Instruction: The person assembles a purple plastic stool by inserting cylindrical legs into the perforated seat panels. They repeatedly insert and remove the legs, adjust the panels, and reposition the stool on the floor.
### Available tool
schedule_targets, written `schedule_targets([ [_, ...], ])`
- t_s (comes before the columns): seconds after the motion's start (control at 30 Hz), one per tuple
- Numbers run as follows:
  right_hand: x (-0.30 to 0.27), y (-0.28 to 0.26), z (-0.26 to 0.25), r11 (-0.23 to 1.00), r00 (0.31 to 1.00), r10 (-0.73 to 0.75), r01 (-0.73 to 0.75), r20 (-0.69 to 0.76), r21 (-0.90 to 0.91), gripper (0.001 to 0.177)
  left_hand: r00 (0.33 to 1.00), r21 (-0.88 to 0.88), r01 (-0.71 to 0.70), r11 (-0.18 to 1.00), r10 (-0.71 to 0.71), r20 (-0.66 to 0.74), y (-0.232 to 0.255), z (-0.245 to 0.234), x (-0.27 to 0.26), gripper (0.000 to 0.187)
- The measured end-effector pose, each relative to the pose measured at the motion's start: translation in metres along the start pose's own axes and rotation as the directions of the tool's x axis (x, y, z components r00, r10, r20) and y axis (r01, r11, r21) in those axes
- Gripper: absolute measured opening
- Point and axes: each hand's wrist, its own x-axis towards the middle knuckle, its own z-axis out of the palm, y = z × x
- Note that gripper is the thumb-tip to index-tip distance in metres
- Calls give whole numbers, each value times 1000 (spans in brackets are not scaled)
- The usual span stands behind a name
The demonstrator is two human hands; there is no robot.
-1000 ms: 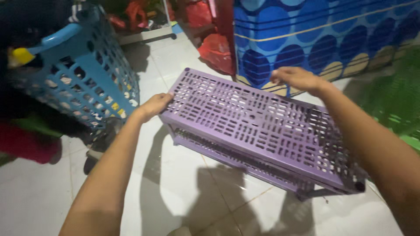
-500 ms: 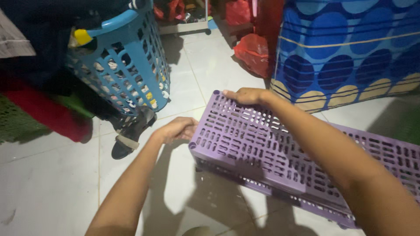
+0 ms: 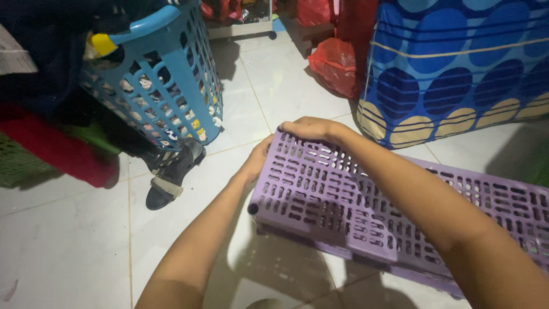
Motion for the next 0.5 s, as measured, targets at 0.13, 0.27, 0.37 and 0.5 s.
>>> schedule_targets([
  [0.13, -9, -10, -2, 995, 996, 84, -86, 41, 54, 66, 998, 6, 32, 999, -31, -57, 17, 9, -15, 45],
  [0.27, -18, -18, -4, 992, 992, 115, -118, 52, 45, 66, 996, -135, 83, 987, -88, -32, 31, 16, -18, 42],
  [0.37, -20, -21, -5, 989, 988, 139, -142, 61, 46, 66, 995, -104, 92, 990, -96, -28, 38, 18, -19, 43],
  [0.5, -15, -18, -8, 987, 988, 156, -155, 25, -37, 68, 992, -144, 123, 982, -127, -19, 45, 20, -19, 42],
])
